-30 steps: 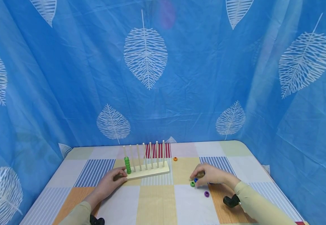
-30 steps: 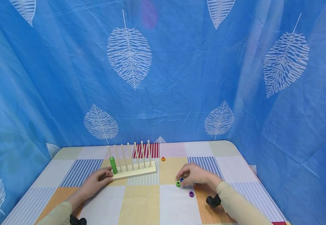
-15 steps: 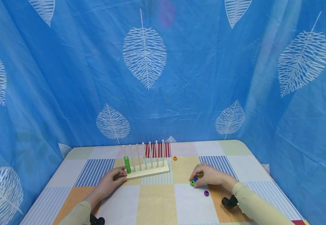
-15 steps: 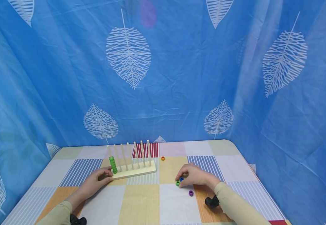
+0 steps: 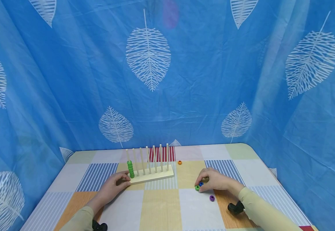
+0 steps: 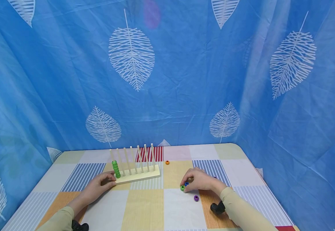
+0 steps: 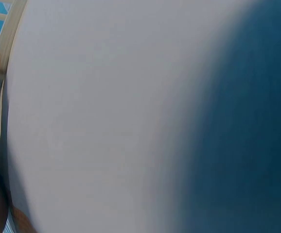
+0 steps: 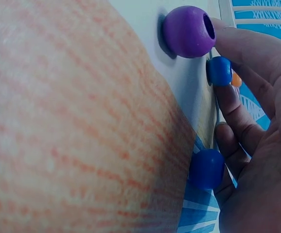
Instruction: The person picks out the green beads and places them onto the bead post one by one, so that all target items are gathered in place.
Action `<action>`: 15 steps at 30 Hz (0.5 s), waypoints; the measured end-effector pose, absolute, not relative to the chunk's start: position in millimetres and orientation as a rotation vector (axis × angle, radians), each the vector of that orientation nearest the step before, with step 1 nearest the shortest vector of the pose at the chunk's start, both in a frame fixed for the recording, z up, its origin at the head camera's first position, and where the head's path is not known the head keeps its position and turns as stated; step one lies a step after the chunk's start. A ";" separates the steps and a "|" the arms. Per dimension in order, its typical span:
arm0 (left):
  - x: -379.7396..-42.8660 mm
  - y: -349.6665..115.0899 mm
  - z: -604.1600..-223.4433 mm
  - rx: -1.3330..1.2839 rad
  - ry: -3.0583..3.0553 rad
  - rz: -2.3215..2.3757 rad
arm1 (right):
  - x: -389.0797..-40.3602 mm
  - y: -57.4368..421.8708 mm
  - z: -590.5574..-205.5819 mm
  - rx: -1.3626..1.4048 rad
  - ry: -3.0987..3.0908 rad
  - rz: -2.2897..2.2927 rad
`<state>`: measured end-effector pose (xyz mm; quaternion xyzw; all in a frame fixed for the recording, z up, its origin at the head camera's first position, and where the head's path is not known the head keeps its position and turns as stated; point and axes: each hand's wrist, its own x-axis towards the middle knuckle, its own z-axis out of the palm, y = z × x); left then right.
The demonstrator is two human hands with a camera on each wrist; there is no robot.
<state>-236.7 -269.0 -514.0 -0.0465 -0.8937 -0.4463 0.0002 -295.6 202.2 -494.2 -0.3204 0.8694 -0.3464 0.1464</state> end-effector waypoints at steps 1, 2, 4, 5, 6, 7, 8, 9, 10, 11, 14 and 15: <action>-236.6 -268.8 -513.8 -0.146 -2.806 -1.402 | -295.7 202.2 -494.6 -0.926 2.509 -0.993; -236.5 -268.7 -513.6 -0.145 -2.806 -1.401 | -295.8 202.1 -494.9 -0.928 2.515 -0.987; -236.4 -268.4 -513.2 -0.142 -2.807 -1.400 | -295.8 202.2 -495.4 -0.934 2.521 -0.983; -236.4 -268.3 -513.2 -0.138 -2.808 -1.399 | -295.6 202.2 -495.5 -0.936 2.524 -0.982; -236.3 -268.2 -513.2 -0.136 -2.808 -1.398 | -295.5 202.1 -495.6 -0.939 2.526 -0.980; -236.2 -268.3 -513.2 -0.134 -2.809 -1.397 | -295.5 202.1 -495.9 -0.941 2.527 -0.977; -236.1 -268.2 -513.1 -0.132 -2.809 -1.399 | -295.6 202.2 -496.2 -0.944 2.528 -0.976; -236.0 -268.2 -513.2 -0.131 -2.811 -1.398 | -295.7 202.2 -496.6 -0.946 2.529 -0.973; -235.9 -268.2 -513.0 -0.129 -2.811 -1.398 | -295.8 202.2 -496.9 -0.945 2.529 -0.972; -235.9 -268.2 -513.0 -0.128 -2.813 -1.396 | -295.8 202.2 -497.2 -0.946 2.529 -0.973; -235.7 -268.0 -512.7 -0.120 -2.821 -1.390 | -296.2 202.3 -498.2 -0.943 2.530 -0.971; -235.5 -267.9 -512.6 -0.116 -2.823 -1.386 | -296.2 202.3 -498.4 -0.942 2.530 -0.970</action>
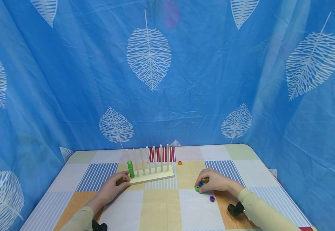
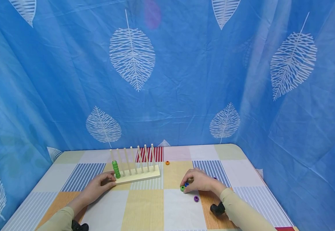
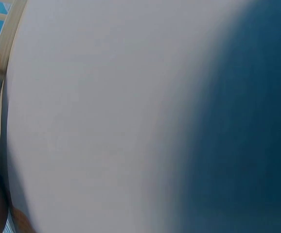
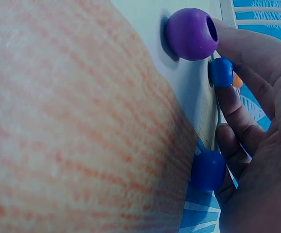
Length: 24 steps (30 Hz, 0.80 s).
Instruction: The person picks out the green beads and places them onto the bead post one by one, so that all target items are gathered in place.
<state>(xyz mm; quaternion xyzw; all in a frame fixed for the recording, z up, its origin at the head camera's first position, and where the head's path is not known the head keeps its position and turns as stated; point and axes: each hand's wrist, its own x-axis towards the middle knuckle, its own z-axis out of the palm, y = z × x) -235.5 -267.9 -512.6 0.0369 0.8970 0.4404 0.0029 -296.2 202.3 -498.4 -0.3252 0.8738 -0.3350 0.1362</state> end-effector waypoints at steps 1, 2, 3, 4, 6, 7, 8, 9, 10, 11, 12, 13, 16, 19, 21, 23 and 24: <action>-235.4 -267.8 -512.6 0.112 2.812 1.380 | -296.3 202.3 -498.8 -0.942 2.530 -0.970; -235.4 -267.8 -512.6 0.110 2.813 1.378 | -296.3 202.3 -498.9 -0.943 2.529 -0.971; -235.4 -267.8 -512.8 0.110 2.813 1.378 | -296.3 202.4 -499.0 -0.942 2.529 -0.970; -235.5 -267.8 -513.0 0.111 2.813 1.379 | -296.3 202.4 -499.1 -0.942 2.529 -0.969; -235.7 -267.9 -513.4 0.113 2.811 1.385 | -296.1 202.4 -498.8 -0.942 2.528 -0.968; -236.0 -268.0 -513.8 0.116 2.812 1.387 | -296.0 202.4 -498.6 -0.943 2.528 -0.968; -236.2 -268.2 -514.2 0.121 2.813 1.389 | -295.9 202.4 -498.3 -0.941 2.529 -0.967; -236.5 -268.2 -514.6 0.127 2.815 1.392 | -295.8 202.4 -498.1 -0.941 2.530 -0.964; -236.7 -268.1 -514.8 0.127 2.816 1.394 | -295.6 202.5 -498.1 -0.942 2.531 -0.962; -236.8 -267.9 -514.8 0.127 2.818 1.395 | -295.4 202.5 -497.8 -0.943 2.532 -0.961; -236.8 -267.9 -515.0 0.128 2.821 1.395 | -295.3 202.6 -497.8 -0.944 2.533 -0.960; -236.8 -268.0 -515.3 0.137 2.826 1.393 | -295.2 202.7 -497.8 -0.947 2.533 -0.960; -237.0 -267.6 -515.8 0.118 2.825 1.393 | -295.0 202.8 -497.7 -0.942 2.530 -0.962; -237.3 -267.8 -516.4 0.118 2.830 1.382 | -295.2 202.7 -497.9 -0.931 2.529 -0.961; -237.5 -267.8 -516.4 0.106 2.821 1.385 | -295.4 202.5 -498.0 -0.928 2.533 -0.955; -237.5 -268.5 -516.6 0.114 2.821 1.379 | -295.4 202.2 -498.0 -0.929 2.537 -0.948; -237.4 -268.7 -516.6 0.105 2.813 1.383 | -295.3 202.0 -497.8 -0.930 2.540 -0.946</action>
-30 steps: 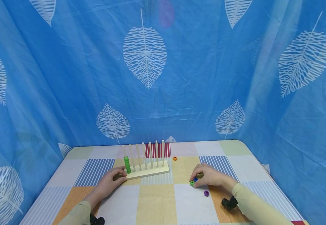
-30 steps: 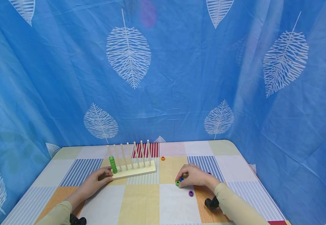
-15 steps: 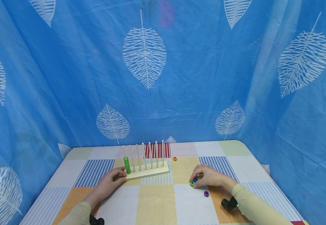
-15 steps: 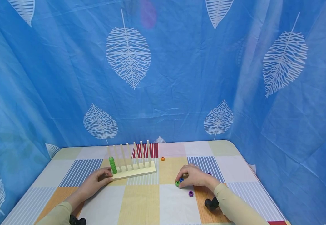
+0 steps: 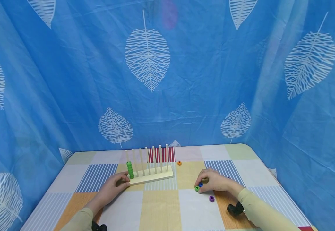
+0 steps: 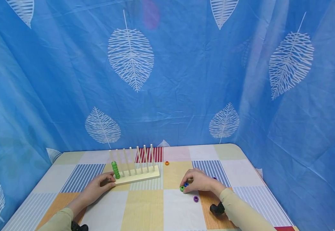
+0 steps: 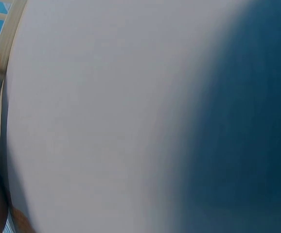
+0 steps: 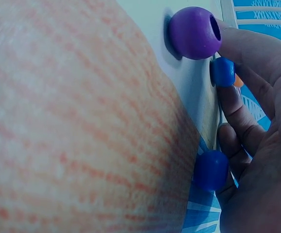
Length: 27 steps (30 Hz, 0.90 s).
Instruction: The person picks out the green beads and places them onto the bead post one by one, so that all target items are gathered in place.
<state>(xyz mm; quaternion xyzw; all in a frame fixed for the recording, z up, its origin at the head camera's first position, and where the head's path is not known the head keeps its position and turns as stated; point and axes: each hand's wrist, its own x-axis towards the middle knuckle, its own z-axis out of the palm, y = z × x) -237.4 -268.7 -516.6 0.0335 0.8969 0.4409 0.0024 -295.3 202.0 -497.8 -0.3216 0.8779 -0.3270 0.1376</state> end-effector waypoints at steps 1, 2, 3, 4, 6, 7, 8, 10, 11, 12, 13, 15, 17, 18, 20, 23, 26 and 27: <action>-237.4 -268.9 -516.6 0.109 2.813 1.383 | -295.1 201.9 -497.7 -0.932 2.541 -0.946; -237.4 -269.0 -516.5 0.111 2.811 1.384 | -295.0 201.8 -497.5 -0.935 2.542 -0.945; -237.5 -269.2 -516.6 0.115 2.813 1.381 | -294.8 201.8 -497.4 -0.938 2.543 -0.945; -237.5 -269.3 -516.6 0.117 2.814 1.380 | -294.6 201.7 -497.1 -0.937 2.542 -0.946; -237.5 -269.2 -516.3 0.113 2.812 1.382 | -294.2 201.7 -496.7 -0.936 2.543 -0.946; -237.7 -269.1 -516.4 0.111 2.812 1.383 | -294.2 201.7 -496.6 -0.936 2.543 -0.945; -237.7 -269.1 -516.4 0.111 2.813 1.383 | -294.2 201.7 -496.6 -0.937 2.544 -0.943; -237.5 -268.8 -516.1 0.109 2.813 1.383 | -294.1 201.8 -496.7 -0.939 2.547 -0.941; -237.2 -268.6 -515.8 0.109 2.812 1.386 | -294.2 201.9 -497.0 -0.943 2.549 -0.939; -237.3 -268.6 -515.9 0.111 2.815 1.384 | -294.2 202.1 -497.3 -0.948 2.549 -0.940; -237.2 -268.5 -515.8 0.113 2.818 1.381 | -294.1 202.3 -497.4 -0.952 2.550 -0.940; -237.1 -268.4 -515.5 0.117 2.823 1.381 | -294.0 202.7 -497.8 -0.961 2.549 -0.945; -237.2 -268.6 -515.7 0.121 2.825 1.384 | -293.8 203.2 -498.0 -0.963 2.544 -0.957; -237.4 -268.7 -515.8 0.123 2.826 1.383 | -293.7 203.3 -497.9 -0.961 2.540 -0.963; -237.2 -268.6 -515.7 0.125 2.824 1.390 | -293.8 203.2 -497.4 -0.939 2.529 -0.991; -236.8 -268.4 -515.3 0.125 2.825 1.387 | -293.4 203.2 -494.3 -0.905 2.490 -1.056; -236.7 -268.3 -515.0 0.118 2.824 1.379 | -294.4 203.6 -488.3 -0.908 2.463 -1.105; -236.8 -268.3 -514.9 0.113 2.823 1.374 | -294.6 204.0 -485.4 -0.915 2.457 -1.115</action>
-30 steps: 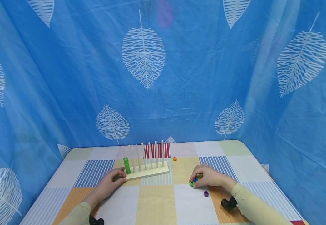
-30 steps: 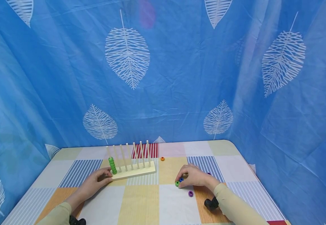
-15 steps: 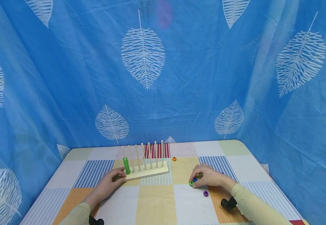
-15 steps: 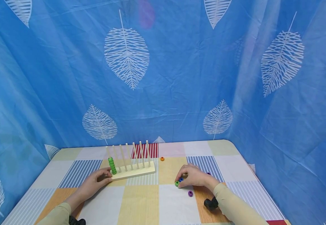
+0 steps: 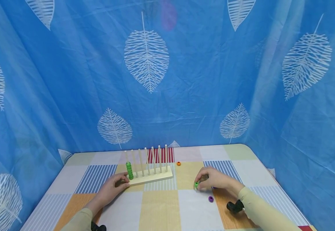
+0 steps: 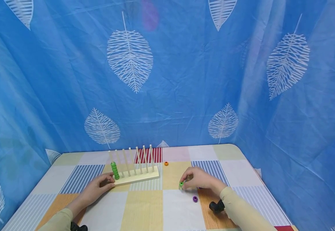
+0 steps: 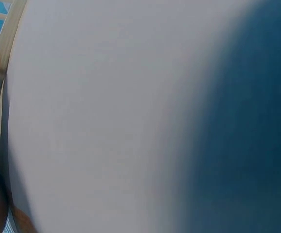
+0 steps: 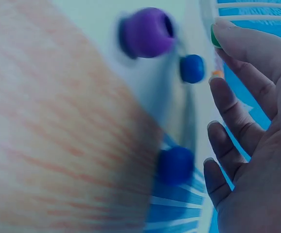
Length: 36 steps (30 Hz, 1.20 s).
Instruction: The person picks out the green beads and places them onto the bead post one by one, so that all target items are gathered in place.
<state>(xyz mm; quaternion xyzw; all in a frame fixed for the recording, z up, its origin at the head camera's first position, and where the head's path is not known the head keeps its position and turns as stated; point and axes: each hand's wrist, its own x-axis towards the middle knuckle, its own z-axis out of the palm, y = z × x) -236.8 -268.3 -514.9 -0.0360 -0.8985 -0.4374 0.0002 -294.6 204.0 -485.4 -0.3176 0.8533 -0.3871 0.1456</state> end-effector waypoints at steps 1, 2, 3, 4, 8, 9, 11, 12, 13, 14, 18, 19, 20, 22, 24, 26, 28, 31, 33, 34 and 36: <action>-237.2 -268.3 -515.0 -0.110 -2.827 -1.374 | -295.2 204.7 -482.6 -0.922 2.460 -1.117; -237.5 -268.4 -515.0 -0.108 -2.830 -1.376 | -295.8 205.3 -479.5 -0.923 2.468 -1.114; -237.5 -268.7 -515.2 -0.107 -2.834 -1.375 | -296.6 206.0 -476.4 -0.920 2.477 -1.108; -237.5 -268.8 -515.3 -0.107 -2.836 -1.374 | -297.1 206.7 -473.2 -0.909 2.490 -1.098; -237.2 -269.1 -515.1 -0.109 -2.833 -1.388 | -299.2 208.7 -460.6 -0.880 2.518 -1.081; -236.9 -269.1 -514.9 -0.109 -2.832 -1.390 | -299.7 208.8 -457.8 -0.881 2.528 -1.075; -236.7 -268.9 -514.6 -0.108 -2.832 -1.395 | -300.8 208.7 -452.1 -0.879 2.537 -1.079; -236.6 -268.9 -514.6 -0.108 -2.834 -1.394 | -301.4 208.6 -449.4 -0.884 2.541 -1.079; -236.7 -268.8 -514.6 -0.110 -2.835 -1.389 | -302.1 208.5 -446.6 -0.891 2.547 -1.078; -236.8 -268.6 -514.4 -0.108 -2.835 -1.389 | -302.8 208.2 -443.7 -0.901 2.554 -1.080; -237.7 -268.6 -514.8 -0.111 -2.836 -1.383 | -306.5 207.5 -432.3 -0.923 2.571 -1.089; -237.9 -268.7 -515.0 -0.112 -2.837 -1.381 | -307.3 207.3 -429.5 -0.925 2.574 -1.091; -238.0 -268.9 -515.3 -0.111 -2.837 -1.382 | -308.1 207.1 -426.8 -0.925 2.572 -1.096; -238.2 -269.3 -515.8 -0.113 -2.837 -1.379 | -309.5 206.5 -422.5 -0.914 2.569 -1.100; -238.2 -269.4 -516.0 -0.115 -2.835 -1.382 | -310.8 205.9 -418.8 -0.902 2.577 -1.090; -237.9 -269.2 -515.6 -0.117 -2.832 -1.391 | -312.1 205.1 -415.2 -0.898 2.590 -1.075; -237.8 -269.0 -515.4 -0.118 -2.832 -1.398 | -313.6 204.0 -411.3 -0.892 2.607 -1.063; -237.2 -268.3 -514.1 -0.109 -2.832 -1.402 | -315.6 202.1 -405.8 -0.878 2.625 -1.054; -237.0 -268.0 -513.5 -0.109 -2.834 -1.394 | -317.3 200.9 -402.7 -0.875 2.637 -1.046; -236.8 -267.8 -513.0 -0.108 -2.833 -1.396 | -318.0 200.5 -401.3 -0.872 2.639 -1.043; -236.0 -267.4 -512.0 -0.109 -2.831 -1.398 | -319.3 199.7 -398.9 -0.866 2.646 -1.038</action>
